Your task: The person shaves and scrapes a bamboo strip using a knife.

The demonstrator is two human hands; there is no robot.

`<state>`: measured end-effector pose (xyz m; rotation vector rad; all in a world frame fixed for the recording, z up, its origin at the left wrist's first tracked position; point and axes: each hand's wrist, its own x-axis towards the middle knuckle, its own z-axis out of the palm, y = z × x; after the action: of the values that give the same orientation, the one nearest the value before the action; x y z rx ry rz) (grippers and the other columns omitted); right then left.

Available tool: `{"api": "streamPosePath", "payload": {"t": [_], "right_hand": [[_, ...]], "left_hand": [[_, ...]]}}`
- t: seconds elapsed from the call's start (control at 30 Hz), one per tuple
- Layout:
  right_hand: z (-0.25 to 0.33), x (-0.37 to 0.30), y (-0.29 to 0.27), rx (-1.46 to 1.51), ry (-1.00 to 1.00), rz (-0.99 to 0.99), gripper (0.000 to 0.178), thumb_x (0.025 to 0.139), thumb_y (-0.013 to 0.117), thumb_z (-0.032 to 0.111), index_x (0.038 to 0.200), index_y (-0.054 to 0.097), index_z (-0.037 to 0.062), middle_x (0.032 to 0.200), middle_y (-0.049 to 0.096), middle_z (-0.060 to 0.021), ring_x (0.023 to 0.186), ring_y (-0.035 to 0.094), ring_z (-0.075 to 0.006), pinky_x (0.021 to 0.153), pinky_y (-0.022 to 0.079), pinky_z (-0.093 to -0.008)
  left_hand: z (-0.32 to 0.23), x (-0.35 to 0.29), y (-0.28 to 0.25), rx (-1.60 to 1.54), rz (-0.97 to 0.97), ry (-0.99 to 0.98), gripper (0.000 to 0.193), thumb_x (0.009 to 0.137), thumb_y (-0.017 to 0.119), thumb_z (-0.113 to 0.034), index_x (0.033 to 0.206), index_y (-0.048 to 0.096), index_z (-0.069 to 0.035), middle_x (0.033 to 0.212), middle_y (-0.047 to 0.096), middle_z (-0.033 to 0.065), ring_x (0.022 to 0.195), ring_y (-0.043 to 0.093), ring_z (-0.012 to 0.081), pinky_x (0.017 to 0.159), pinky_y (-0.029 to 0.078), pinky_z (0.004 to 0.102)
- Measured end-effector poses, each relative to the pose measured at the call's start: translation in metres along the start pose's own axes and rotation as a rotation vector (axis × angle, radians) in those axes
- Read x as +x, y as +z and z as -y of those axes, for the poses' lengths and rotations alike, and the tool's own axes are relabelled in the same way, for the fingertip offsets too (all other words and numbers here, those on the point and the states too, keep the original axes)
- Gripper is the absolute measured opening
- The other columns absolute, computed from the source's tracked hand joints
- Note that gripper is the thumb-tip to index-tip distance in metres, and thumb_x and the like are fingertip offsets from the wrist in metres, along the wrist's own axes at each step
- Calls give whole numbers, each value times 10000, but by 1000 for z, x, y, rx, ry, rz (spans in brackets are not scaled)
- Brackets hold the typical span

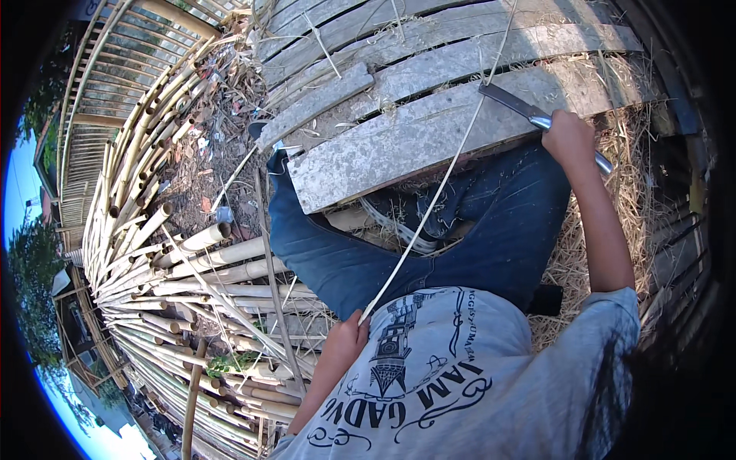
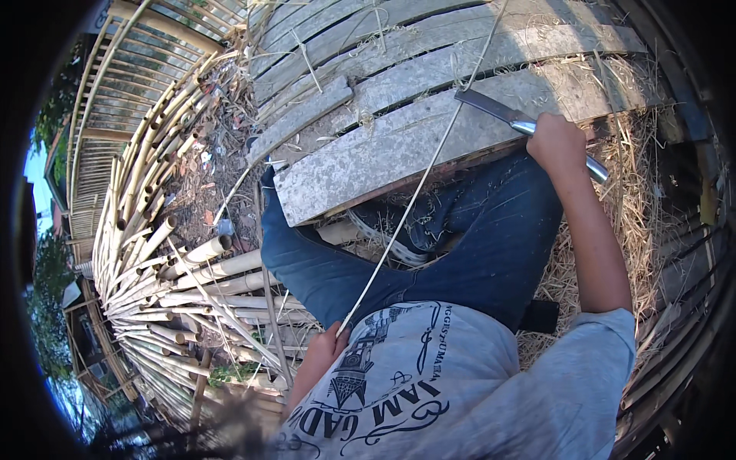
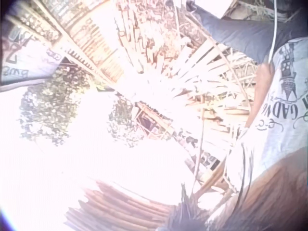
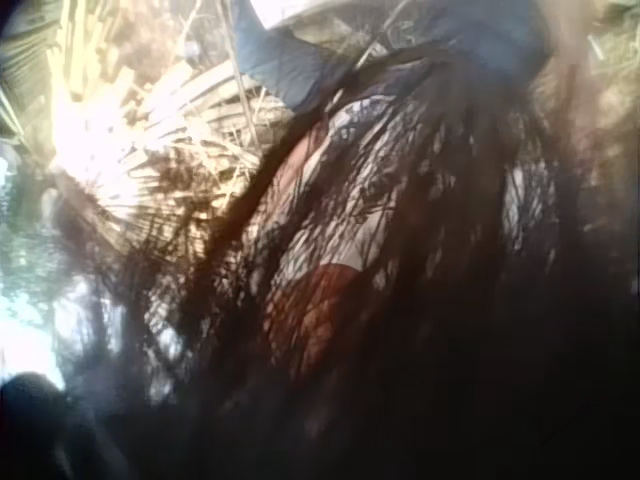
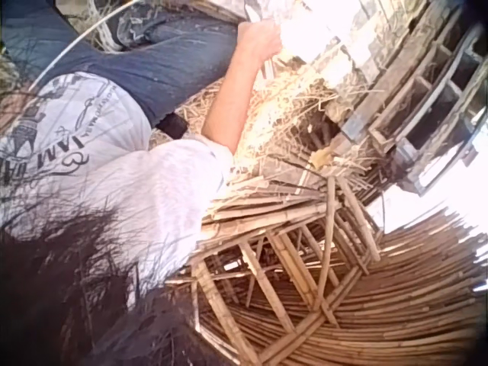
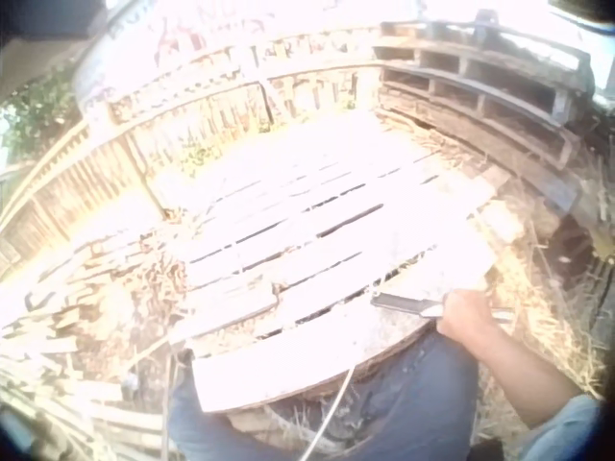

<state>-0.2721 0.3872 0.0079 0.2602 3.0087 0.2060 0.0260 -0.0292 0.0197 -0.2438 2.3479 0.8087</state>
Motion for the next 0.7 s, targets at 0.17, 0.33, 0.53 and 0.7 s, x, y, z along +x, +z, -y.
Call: {"api": "streamPosePath", "payload": {"t": [0.17, 0.33, 0.53, 0.7], "right_hand": [[32, -45, -10, 126, -240, 64, 295, 782, 742, 226, 926, 609, 5, 790, 697, -201, 758, 703, -360, 700, 562, -441], [34, -44, -14, 197, -244, 155, 295, 765, 743, 217, 925, 624, -1, 808, 694, -211, 786, 700, -361, 718, 562, -440], [59, -60, -17, 454, -336, 467, 204, 725, 706, 203, 857, 665, 53, 808, 684, -189, 792, 669, -390, 756, 539, -483], [53, -47, -3, 118, -604, 187, 227, 710, 735, 190, 855, 628, 51, 737, 683, -136, 712, 691, -321, 653, 536, -436]], "left_hand": [[18, -1, -5, -6, 43, 5, 198, 974, 535, -210, 958, 563, -14, 640, 590, 271, 639, 606, 474, 560, 457, 539], [34, -2, -3, 18, 101, -66, 213, 982, 537, -227, 977, 562, -16, 682, 604, 278, 678, 610, 478, 571, 454, 544], [42, 2, 12, -24, 76, 6, 219, 994, 529, -235, 1024, 564, -22, 699, 603, 287, 713, 611, 485, 595, 453, 543], [59, -2, 13, -47, 151, -89, 291, 915, 578, -195, 1158, 587, -35, 819, 629, 316, 844, 632, 490, 676, 492, 499]]}}
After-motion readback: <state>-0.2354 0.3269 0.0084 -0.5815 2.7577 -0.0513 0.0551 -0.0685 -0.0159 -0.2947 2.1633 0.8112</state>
